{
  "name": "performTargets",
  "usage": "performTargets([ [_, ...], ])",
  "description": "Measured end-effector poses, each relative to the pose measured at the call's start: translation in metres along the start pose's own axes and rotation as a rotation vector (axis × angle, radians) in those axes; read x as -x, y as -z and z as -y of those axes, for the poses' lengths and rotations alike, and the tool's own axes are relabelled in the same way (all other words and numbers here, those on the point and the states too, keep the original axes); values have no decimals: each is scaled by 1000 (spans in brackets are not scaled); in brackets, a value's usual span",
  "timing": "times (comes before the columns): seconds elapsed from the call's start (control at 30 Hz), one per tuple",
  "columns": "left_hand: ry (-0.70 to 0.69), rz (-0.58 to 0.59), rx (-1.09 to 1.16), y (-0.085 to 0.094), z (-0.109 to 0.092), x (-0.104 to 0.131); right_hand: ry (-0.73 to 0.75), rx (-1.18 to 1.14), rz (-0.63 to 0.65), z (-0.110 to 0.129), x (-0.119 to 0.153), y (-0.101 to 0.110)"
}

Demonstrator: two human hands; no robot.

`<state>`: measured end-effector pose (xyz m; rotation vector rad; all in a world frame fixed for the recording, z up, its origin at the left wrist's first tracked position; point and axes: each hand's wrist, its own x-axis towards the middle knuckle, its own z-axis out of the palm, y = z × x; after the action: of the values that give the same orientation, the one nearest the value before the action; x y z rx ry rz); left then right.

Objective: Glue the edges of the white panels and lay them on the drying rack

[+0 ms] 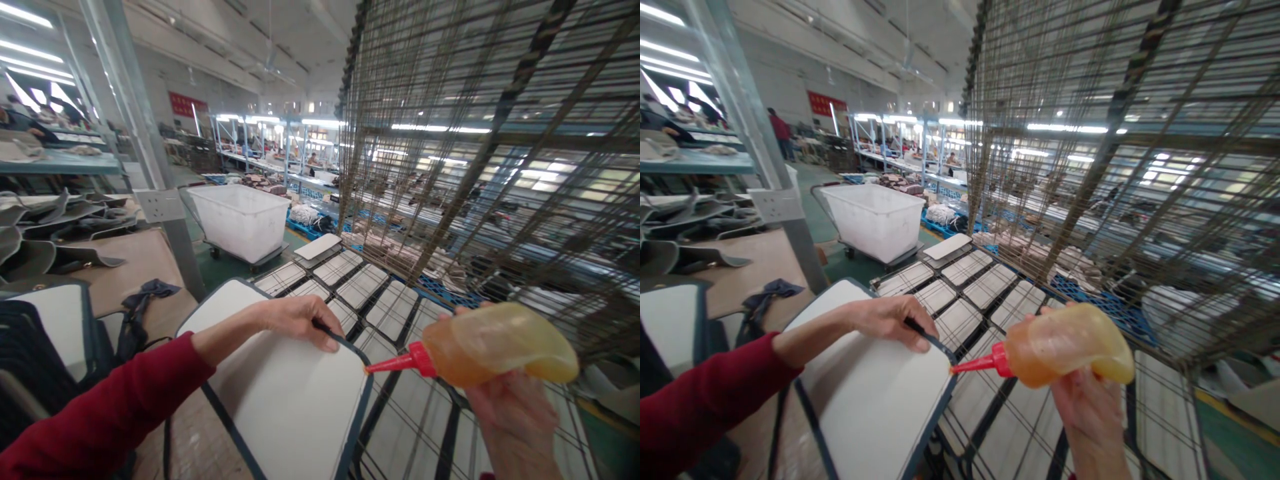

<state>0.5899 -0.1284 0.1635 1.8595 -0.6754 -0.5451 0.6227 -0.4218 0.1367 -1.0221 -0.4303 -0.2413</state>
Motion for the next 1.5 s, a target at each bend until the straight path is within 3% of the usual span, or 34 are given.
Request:
performTargets([
  [0.4,-21,-100,25,0,6,-2,59,23,-92,-4,-1,7],
  [0.77,33,-191,164,-2,11,-2,3,49,-126,0,7,2],
  [1.13,79,-185,229,0,19,-1,-47,70,-195,2,16,0],
  [1.33,98,-177,270,1,22,-1,-16,92,-106,6,19,-4],
  [1.5,115,-182,311,3,23,0,-45,89,-137,8,22,-11],
])
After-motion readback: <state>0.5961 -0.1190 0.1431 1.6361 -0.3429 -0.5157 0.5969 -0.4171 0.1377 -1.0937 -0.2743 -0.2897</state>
